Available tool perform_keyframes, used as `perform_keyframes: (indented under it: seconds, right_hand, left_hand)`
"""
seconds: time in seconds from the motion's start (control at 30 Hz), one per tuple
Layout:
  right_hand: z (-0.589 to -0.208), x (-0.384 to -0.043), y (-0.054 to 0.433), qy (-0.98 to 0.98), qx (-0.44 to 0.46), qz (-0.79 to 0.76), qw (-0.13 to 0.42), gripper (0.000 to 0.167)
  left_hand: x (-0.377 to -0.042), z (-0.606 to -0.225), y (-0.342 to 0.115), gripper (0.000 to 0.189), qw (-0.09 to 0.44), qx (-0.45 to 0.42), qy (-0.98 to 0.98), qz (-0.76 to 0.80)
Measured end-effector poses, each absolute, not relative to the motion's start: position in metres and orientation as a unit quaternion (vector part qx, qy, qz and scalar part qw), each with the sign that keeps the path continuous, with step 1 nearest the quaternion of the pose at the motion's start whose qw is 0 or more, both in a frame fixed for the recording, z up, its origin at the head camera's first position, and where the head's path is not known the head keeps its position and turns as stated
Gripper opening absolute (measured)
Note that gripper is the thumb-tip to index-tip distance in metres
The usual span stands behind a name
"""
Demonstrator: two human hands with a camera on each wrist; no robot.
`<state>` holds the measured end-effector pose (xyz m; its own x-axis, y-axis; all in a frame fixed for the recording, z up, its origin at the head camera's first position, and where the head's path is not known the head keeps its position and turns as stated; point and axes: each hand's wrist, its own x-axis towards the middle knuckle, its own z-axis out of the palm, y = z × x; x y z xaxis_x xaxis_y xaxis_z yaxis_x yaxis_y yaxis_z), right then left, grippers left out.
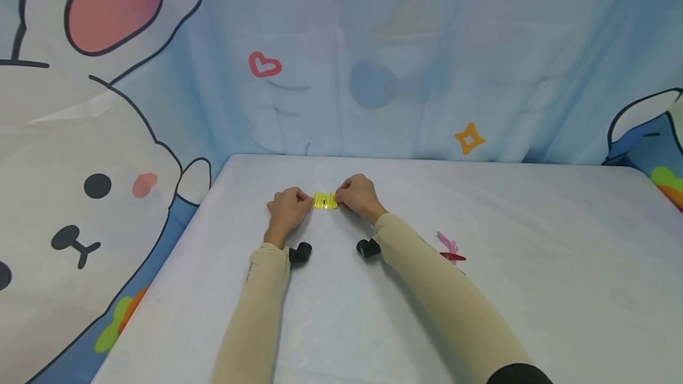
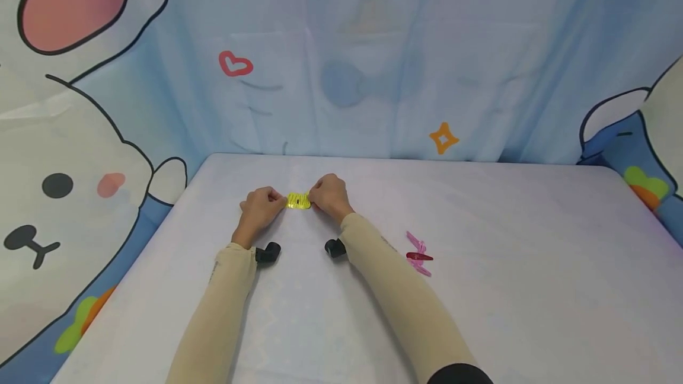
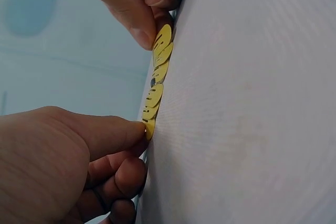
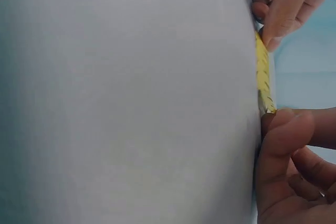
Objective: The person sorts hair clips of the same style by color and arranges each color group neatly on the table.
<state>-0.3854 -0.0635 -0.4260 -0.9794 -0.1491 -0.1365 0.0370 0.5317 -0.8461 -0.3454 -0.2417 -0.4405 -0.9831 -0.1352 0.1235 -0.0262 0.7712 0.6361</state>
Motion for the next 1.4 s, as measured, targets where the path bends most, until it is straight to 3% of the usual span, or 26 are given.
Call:
perform_keyframes:
  seconds: [0.5, 0.77, 1.0, 1.4]
  right_hand:
    - [-0.431, -0.380, -0.059, 0.844, -0.052, -0.529, 0.074, 0.005]
    - [-0.421, -0.372, -0.040, 0.807, -0.059, -0.579, 0.095, 0.017]
    - [-0.400, -0.355, -0.006, 0.788, -0.111, -0.596, 0.112, 0.036]
    - [-0.376, -0.304, 0.086, 0.814, -0.146, -0.559, 0.064, 0.039]
  left_hand:
    - [-0.346, -0.438, -0.237, 0.019, 0.070, 0.049, -0.936, -0.340]
    - [-0.345, -0.439, -0.236, 0.019, 0.070, 0.044, -0.934, -0.348]
    - [-0.339, -0.439, -0.241, 0.018, 0.068, 0.048, -0.930, -0.357]
    - [-0.339, -0.439, -0.241, 0.018, 0.058, 0.039, -0.931, -0.359]
